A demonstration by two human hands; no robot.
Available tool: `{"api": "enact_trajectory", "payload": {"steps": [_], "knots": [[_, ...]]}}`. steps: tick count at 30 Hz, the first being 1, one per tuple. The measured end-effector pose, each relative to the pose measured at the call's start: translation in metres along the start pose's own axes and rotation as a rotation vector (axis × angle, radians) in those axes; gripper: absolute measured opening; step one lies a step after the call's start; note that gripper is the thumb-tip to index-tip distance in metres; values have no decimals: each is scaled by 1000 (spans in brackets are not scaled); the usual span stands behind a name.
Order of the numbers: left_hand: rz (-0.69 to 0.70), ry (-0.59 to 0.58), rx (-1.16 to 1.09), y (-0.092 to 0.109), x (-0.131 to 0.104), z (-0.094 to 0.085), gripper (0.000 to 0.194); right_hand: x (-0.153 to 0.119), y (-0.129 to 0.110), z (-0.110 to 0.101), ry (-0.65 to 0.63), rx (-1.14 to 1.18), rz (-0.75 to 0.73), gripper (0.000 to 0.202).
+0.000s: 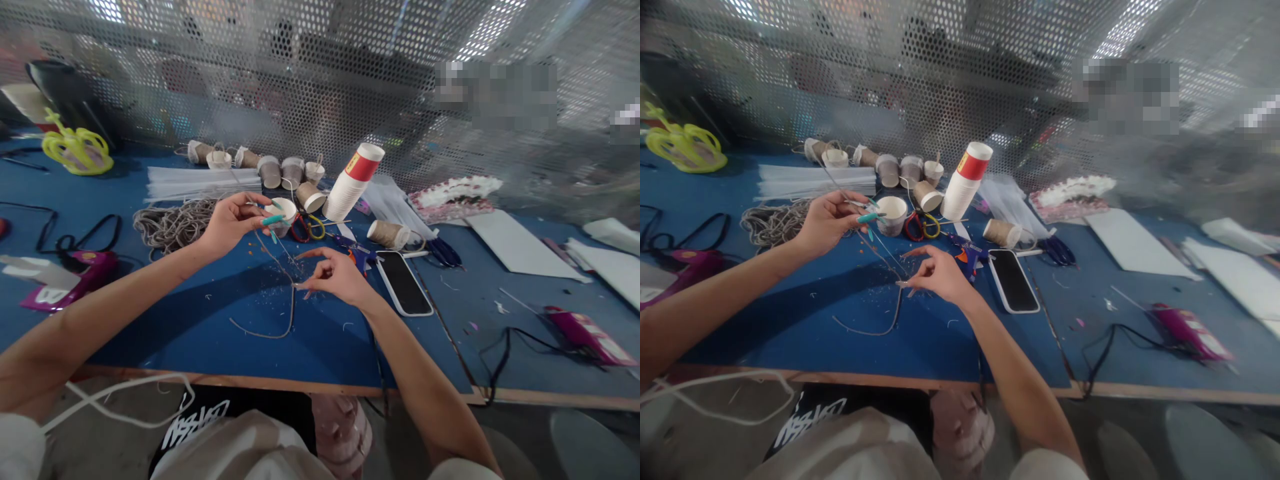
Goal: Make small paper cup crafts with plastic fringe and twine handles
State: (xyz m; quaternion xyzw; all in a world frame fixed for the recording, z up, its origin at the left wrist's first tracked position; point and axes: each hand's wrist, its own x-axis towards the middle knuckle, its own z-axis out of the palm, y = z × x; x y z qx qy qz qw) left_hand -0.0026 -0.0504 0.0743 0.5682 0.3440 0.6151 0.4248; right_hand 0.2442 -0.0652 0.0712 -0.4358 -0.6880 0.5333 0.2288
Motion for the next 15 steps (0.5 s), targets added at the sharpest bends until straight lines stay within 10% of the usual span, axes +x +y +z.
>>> {"api": "enact_trajectory", "payload": {"steps": [10, 15], "knots": [[-10, 7, 49, -1, -1, 0, 33, -1, 0, 6, 232, -144, -121, 39], [0, 20, 32, 0, 0, 0, 32, 0, -2, 1, 94, -104, -93, 54]]}}
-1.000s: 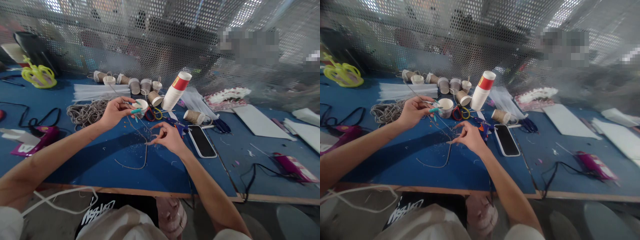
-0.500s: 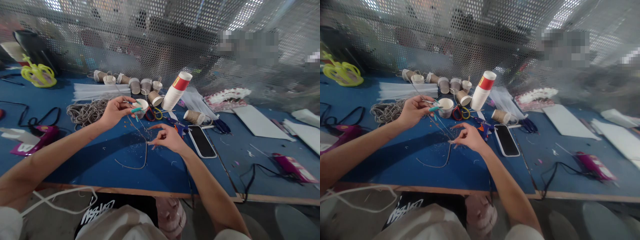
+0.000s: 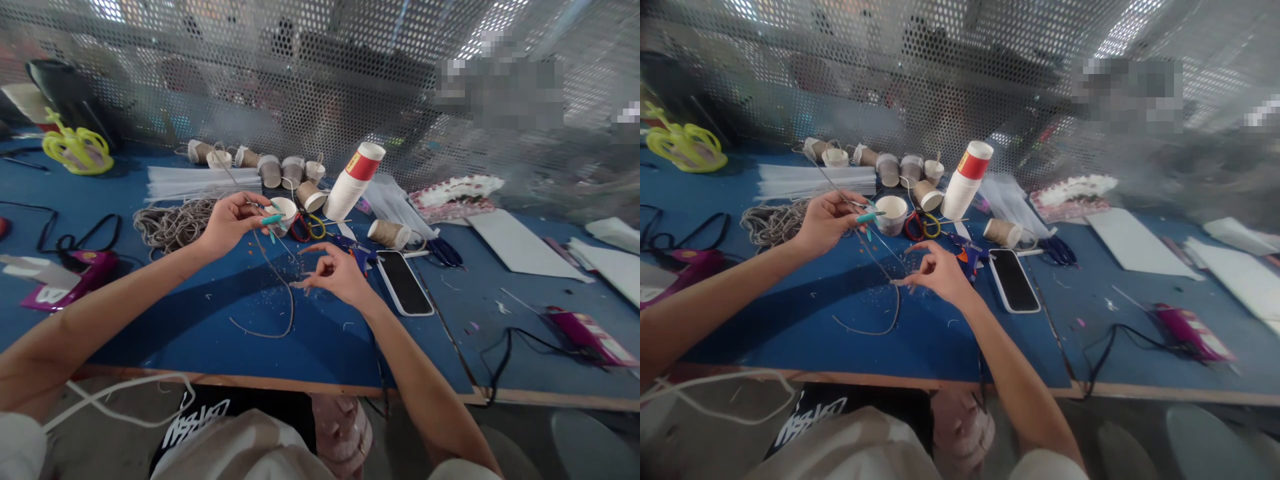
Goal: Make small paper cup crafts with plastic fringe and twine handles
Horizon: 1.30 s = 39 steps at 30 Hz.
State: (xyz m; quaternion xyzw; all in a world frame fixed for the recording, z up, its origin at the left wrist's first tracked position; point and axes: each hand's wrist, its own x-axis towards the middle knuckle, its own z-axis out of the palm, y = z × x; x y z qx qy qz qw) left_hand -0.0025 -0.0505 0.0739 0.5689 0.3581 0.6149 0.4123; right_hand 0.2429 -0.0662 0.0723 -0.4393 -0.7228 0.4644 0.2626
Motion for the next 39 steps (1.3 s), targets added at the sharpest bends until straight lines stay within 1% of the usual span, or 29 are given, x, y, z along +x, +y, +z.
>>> {"api": "enact_trajectory", "payload": {"steps": [3, 6, 8, 12, 19, 22, 25, 29, 32, 35, 39], "knots": [[9, -3, -33, 1, 0, 0, 33, 2, 1, -5, -145, 62, 31, 50], [2, -4, -38, 2, 0, 0, 34, 4, 3, -6, -216, 117, 71, 53], [1, 3, -30, 2, 0, 0, 34, 4, 3, -5, -218, 126, 81, 56], [17, 1, -23, 2, -1, 1, 33, 3, 3, 0, -185, 127, 82, 52], [8, 5, -68, 6, -2, 3, 40, 5, 3, 3, -148, 233, 37, 53], [8, -10, -92, 6, -3, 3, 38, 5, 4, 4, -145, 253, 43, 53], [-31, -29, -100, 6, -3, 3, 35, 5, 3, 4, -149, 268, 42, 54], [-74, -42, -62, 4, -3, 3, 30, 5, 3, 3, -172, 290, 56, 54], [-75, -34, -47, 3, -3, 3, 27, 6, 3, 4, -184, 312, 61, 54], [-68, -43, -77, 2, -3, 3, 28, 6, 3, 5, -169, 324, 60, 54], [-93, -51, -55, 1, -4, 3, 28, 6, 5, 7, -140, 325, 41, 55]]}}
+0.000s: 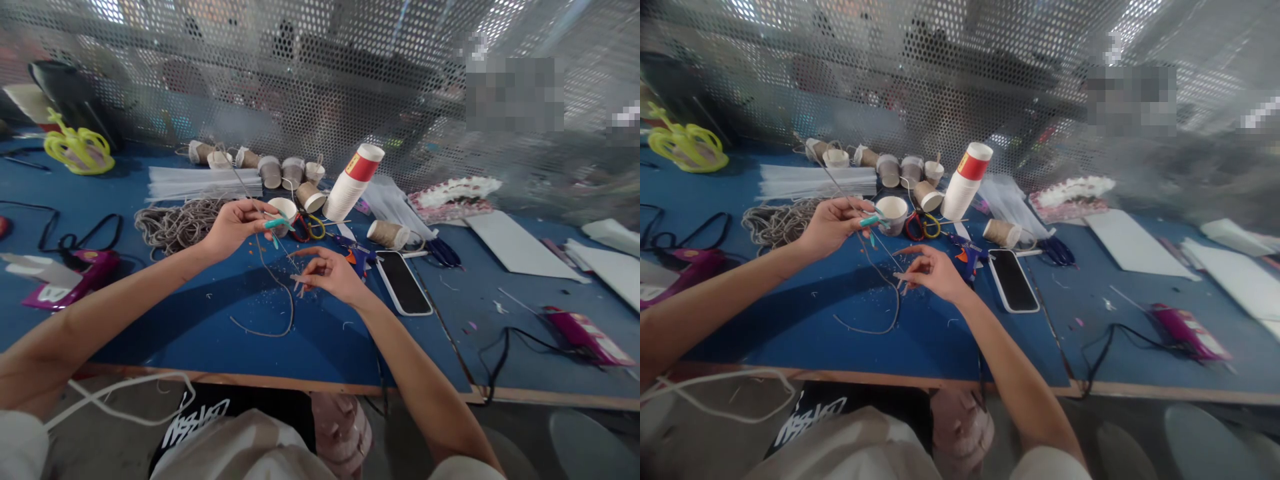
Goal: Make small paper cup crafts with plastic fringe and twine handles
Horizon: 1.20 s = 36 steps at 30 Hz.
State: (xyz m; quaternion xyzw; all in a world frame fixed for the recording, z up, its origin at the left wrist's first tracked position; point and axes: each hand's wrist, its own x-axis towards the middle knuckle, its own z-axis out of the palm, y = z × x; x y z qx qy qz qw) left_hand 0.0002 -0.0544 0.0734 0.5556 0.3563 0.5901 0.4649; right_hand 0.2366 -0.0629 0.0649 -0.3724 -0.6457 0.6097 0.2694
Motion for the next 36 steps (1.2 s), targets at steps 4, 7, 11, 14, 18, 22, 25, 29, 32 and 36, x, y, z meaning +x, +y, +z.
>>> {"api": "enact_trajectory", "payload": {"steps": [4, 7, 11, 14, 18, 22, 25, 29, 32, 36], "knots": [[0, -8, -2, -1, 0, 0, 28, 0, 1, 0, 20, -18, -11, 53], [3, -22, -1, -2, 0, 0, 29, 0, 1, 1, 29, -25, -13, 51], [-3, -36, -6, -4, 0, -1, 29, 0, 0, 1, 20, -7, -11, 50], [-2, -37, -11, -3, 0, -1, 28, 0, -1, 1, 22, 1, -12, 49], [19, -31, -11, 1, 1, -1, 31, 0, -2, 1, 25, -18, -10, 49], [30, -8, 12, 4, 1, -1, 32, 0, -2, 1, 26, -37, -15, 50], [35, 2, 11, 4, 1, -2, 31, 0, -2, 1, 29, -43, -12, 49], [35, 14, 30, 5, 2, -2, 29, 0, 1, -3, -32, -14, 26, 52], [34, 27, 57, 6, 2, -3, 28, 0, 2, -6, -86, -46, 65, 54], [23, 23, 58, 4, 2, -3, 33, -2, 0, -6, -52, -151, 68, 53]]}}
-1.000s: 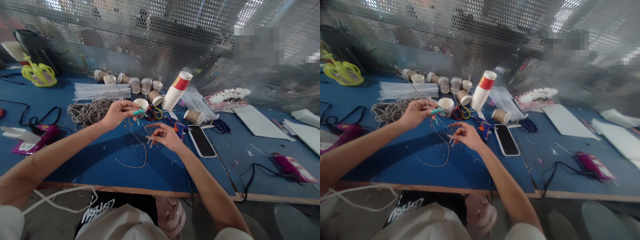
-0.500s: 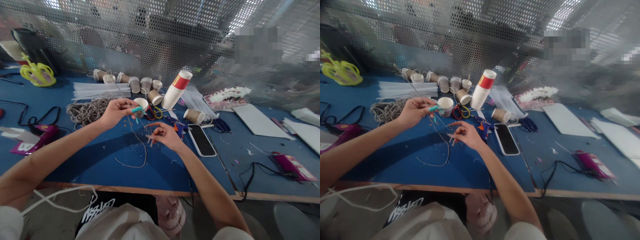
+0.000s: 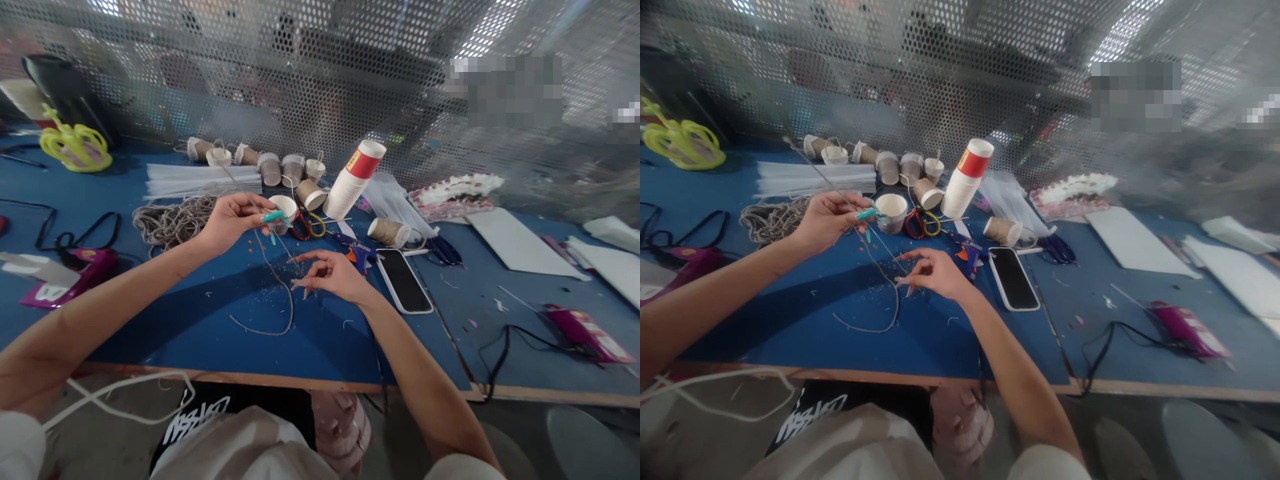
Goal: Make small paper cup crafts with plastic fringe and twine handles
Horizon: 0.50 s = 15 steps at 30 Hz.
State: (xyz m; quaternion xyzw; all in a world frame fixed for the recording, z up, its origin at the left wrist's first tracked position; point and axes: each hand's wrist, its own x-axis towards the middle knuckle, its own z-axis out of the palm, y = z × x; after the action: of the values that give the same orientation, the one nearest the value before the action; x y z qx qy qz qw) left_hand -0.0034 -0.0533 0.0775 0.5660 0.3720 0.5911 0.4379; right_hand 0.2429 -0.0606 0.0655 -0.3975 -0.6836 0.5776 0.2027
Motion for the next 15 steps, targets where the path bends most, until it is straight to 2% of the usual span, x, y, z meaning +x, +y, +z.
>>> {"api": "enact_trajectory", "payload": {"steps": [5, 11, 15], "knots": [[10, -16, -33, -3, 0, -1, 36, -2, -2, 4, 30, -12, -1, 56], [30, -16, -64, -3, 0, -1, 34, -1, 0, 7, 151, -31, -36, 55], [10, -7, -31, -4, 1, -2, 33, 0, 0, 6, 92, 6, -61, 63]]}}
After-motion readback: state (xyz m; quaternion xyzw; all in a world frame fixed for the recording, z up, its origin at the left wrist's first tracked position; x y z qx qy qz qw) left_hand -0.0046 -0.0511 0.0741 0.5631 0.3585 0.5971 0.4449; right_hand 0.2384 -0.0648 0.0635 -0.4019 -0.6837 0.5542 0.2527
